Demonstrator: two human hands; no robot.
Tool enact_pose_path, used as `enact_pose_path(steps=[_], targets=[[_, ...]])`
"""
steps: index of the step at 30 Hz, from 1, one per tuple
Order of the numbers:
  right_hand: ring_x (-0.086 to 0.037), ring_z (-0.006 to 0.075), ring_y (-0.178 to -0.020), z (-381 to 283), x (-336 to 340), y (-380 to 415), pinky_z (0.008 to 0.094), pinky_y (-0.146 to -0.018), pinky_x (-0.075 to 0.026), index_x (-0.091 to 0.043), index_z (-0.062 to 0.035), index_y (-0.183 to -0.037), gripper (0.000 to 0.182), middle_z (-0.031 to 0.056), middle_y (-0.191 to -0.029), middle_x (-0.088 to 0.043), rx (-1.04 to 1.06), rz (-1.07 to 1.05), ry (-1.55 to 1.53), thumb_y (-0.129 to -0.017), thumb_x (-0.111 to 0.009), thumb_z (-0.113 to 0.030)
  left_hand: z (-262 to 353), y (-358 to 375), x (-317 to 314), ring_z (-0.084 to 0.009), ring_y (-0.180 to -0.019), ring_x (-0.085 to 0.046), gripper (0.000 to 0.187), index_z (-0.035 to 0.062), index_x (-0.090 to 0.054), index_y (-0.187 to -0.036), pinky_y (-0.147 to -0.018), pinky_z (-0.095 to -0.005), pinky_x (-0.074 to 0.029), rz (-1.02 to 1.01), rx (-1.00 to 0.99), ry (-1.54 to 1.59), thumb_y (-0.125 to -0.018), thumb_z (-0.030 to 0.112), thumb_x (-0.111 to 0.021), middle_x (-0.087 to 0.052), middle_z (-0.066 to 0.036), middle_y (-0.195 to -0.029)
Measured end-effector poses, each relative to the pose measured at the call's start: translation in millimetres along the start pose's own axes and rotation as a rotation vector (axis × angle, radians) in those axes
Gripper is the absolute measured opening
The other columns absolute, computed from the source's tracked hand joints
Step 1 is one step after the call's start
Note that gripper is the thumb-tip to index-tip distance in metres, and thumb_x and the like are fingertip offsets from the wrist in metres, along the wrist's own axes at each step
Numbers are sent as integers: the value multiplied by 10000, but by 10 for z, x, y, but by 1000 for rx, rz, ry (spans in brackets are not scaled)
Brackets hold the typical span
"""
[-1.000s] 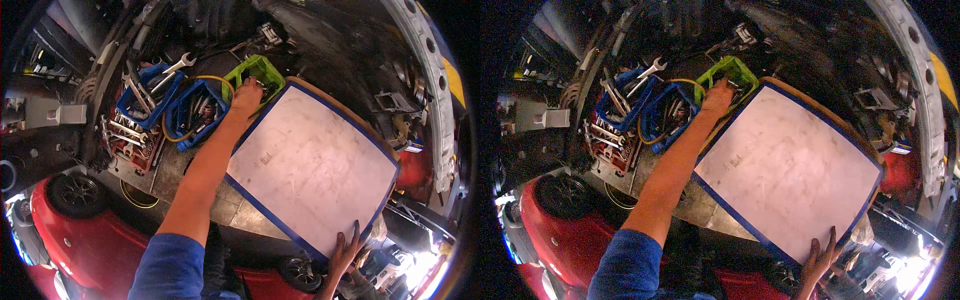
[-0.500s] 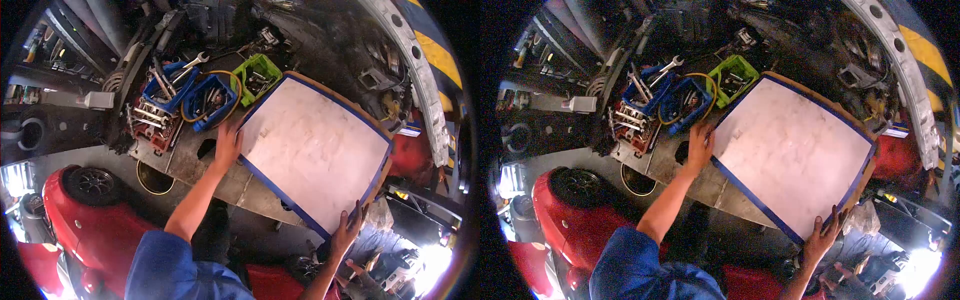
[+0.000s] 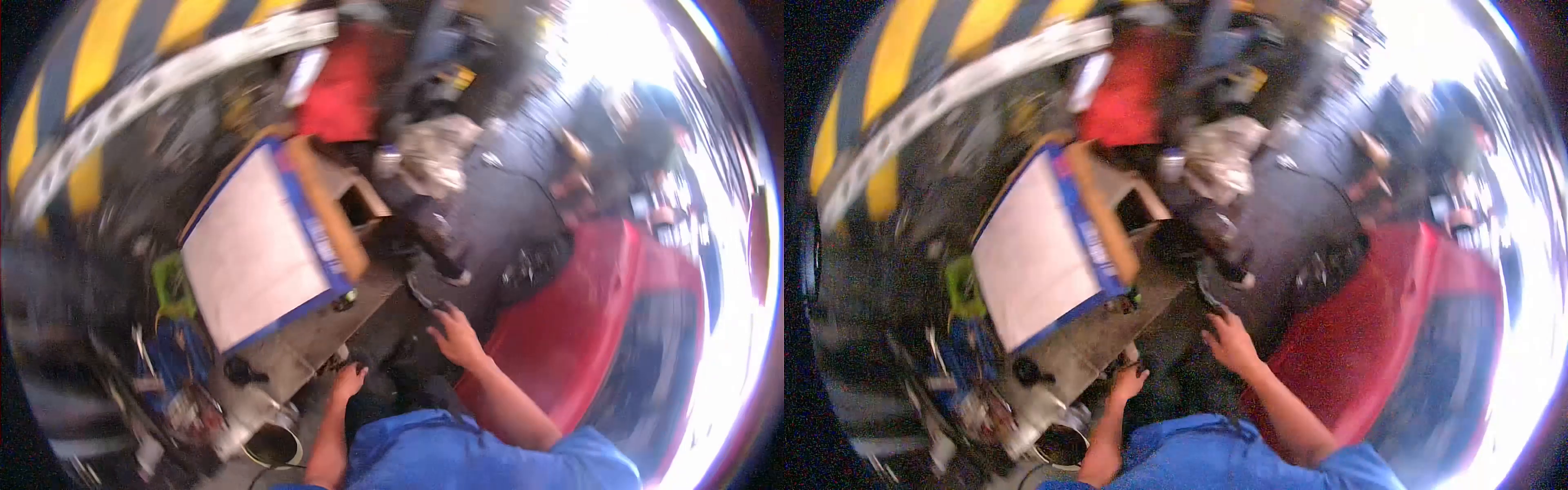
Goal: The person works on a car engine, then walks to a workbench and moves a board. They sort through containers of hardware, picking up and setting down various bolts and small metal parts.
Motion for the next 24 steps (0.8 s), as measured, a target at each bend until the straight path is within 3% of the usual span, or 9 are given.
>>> enact_pose_path(steps=[3, 6, 10, 14, 15, 17, 20, 23, 24], targets=[[-547, 439, -1118, 1018, -303, 469, 493, -953, -458, -575, -26, -1199, 421, 258, -1176, -582, -121, -271, 6, -921, -590, -342, 517, -154, -141, -415, -1123, -579, 465, 21, -604, -1210, -939, -468, -464, -207, -42, -133, -945, 399, -546, -621, -242, -1198], [-573, 401, -1124, 1968, -481, 894, 470, -948, -467, -552, -21, -1278, 530, 234, -1187, -600, -387, -460, 1, -929, -572, -419, 1042, -541, -181, -418, -1104, -594, 469, 3, -610, -1187, -933, -464, -466, -271, -85, -243, -941, 399, -554, -634, -245, -1172], [-578, 420, -1112, 3057, -484, 1263, 478, -942, -467, -569, -4, -1245, 506, 268, -1183, -608, -497, -324, -75, -930, -579, -400, 1392, -1089, -460, -392, -1075, -617, 458, 2, -627, -1158, -909, -470, -476, -156, -153, -196, -936, 396, -560, -651, -244, -1127], [-589, 421, -1104, 3480, -93, 1124, 477, -920, -470, -591, 50, -1195, 491, 278, -1152, -628, -496, -205, -203, -928, -585, -361, 1784, -1403, -605, -405, -1047, -620, 486, 13, -658, -1077, -888, -501, -487, -28, -107, -211, -922, 459, -543, -652, -247, -1102], [-595, 425, -1093, 3595, -107, 1081, 473, -914, -473, -597, 50, -1187, 483, 272, -1132, -638, -464, -183, -201, -924, -592, -355, 1836, -1373, -632, -413, -1061, -612, 486, 6, -657, -1062, -885, -512, -487, -35, 8, -169, -923, 457, -541, -647, -250, -1111], [-602, 428, -1079, 3680, -227, 846, 466, -904, -477, -609, 44, -1172, 464, 264, -1111, -649, -389, -211, -200, -919, -598, -344, 2047, -1257, -536, -418, -1075, -602, 480, 8, -636, -1111, -901, -510, -482, -11, 10, -162, -945, 442, -515, -638, -246, -1139], [-598, 434, -1084, 3584, -349, 538, 466, -908, -480, -607, 38, -1182, 482, 267, -1126, -642, -229, -356, -146, -920, -597, -367, 1854, -953, -414, -410, -1094, -593, 466, 26, -624, -1154, -927, -503, -471, 102, 58, -4, -956, 431, -506, -637, -236, -1149], [-591, 451, -1090, 3475, -592, 148, 486, -925, -479, -580, 56, -1214, 571, 285, -1155, -627, -21, -444, -54, -916, -602, -431, 1218, -558, -287, -407, -1099, -591, 448, 38, -627, -1159, -933, -494, -471, 283, 168, 119, -958, 421, -510, -643, -225, -1141], [-621, 422, -1052, 3241, -536, 31, 445, -891, -491, -644, 3, -1148, 402, 241, -1107, -662, 46, -362, -24, -927, -590, -327, 1059, -329, -137, -396, -1111, -586, 450, 43, -628, -1169, -938, -484, -468, 368, 180, 180, -958, 423, -513, -644, -216, -1145]])
Point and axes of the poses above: each hand's wrist, its own y-axis away from the middle knuckle, its own x-axis out of the back of the hand, z = x × y, the point moved 9 cm from there along -y, towards the middle knuckle
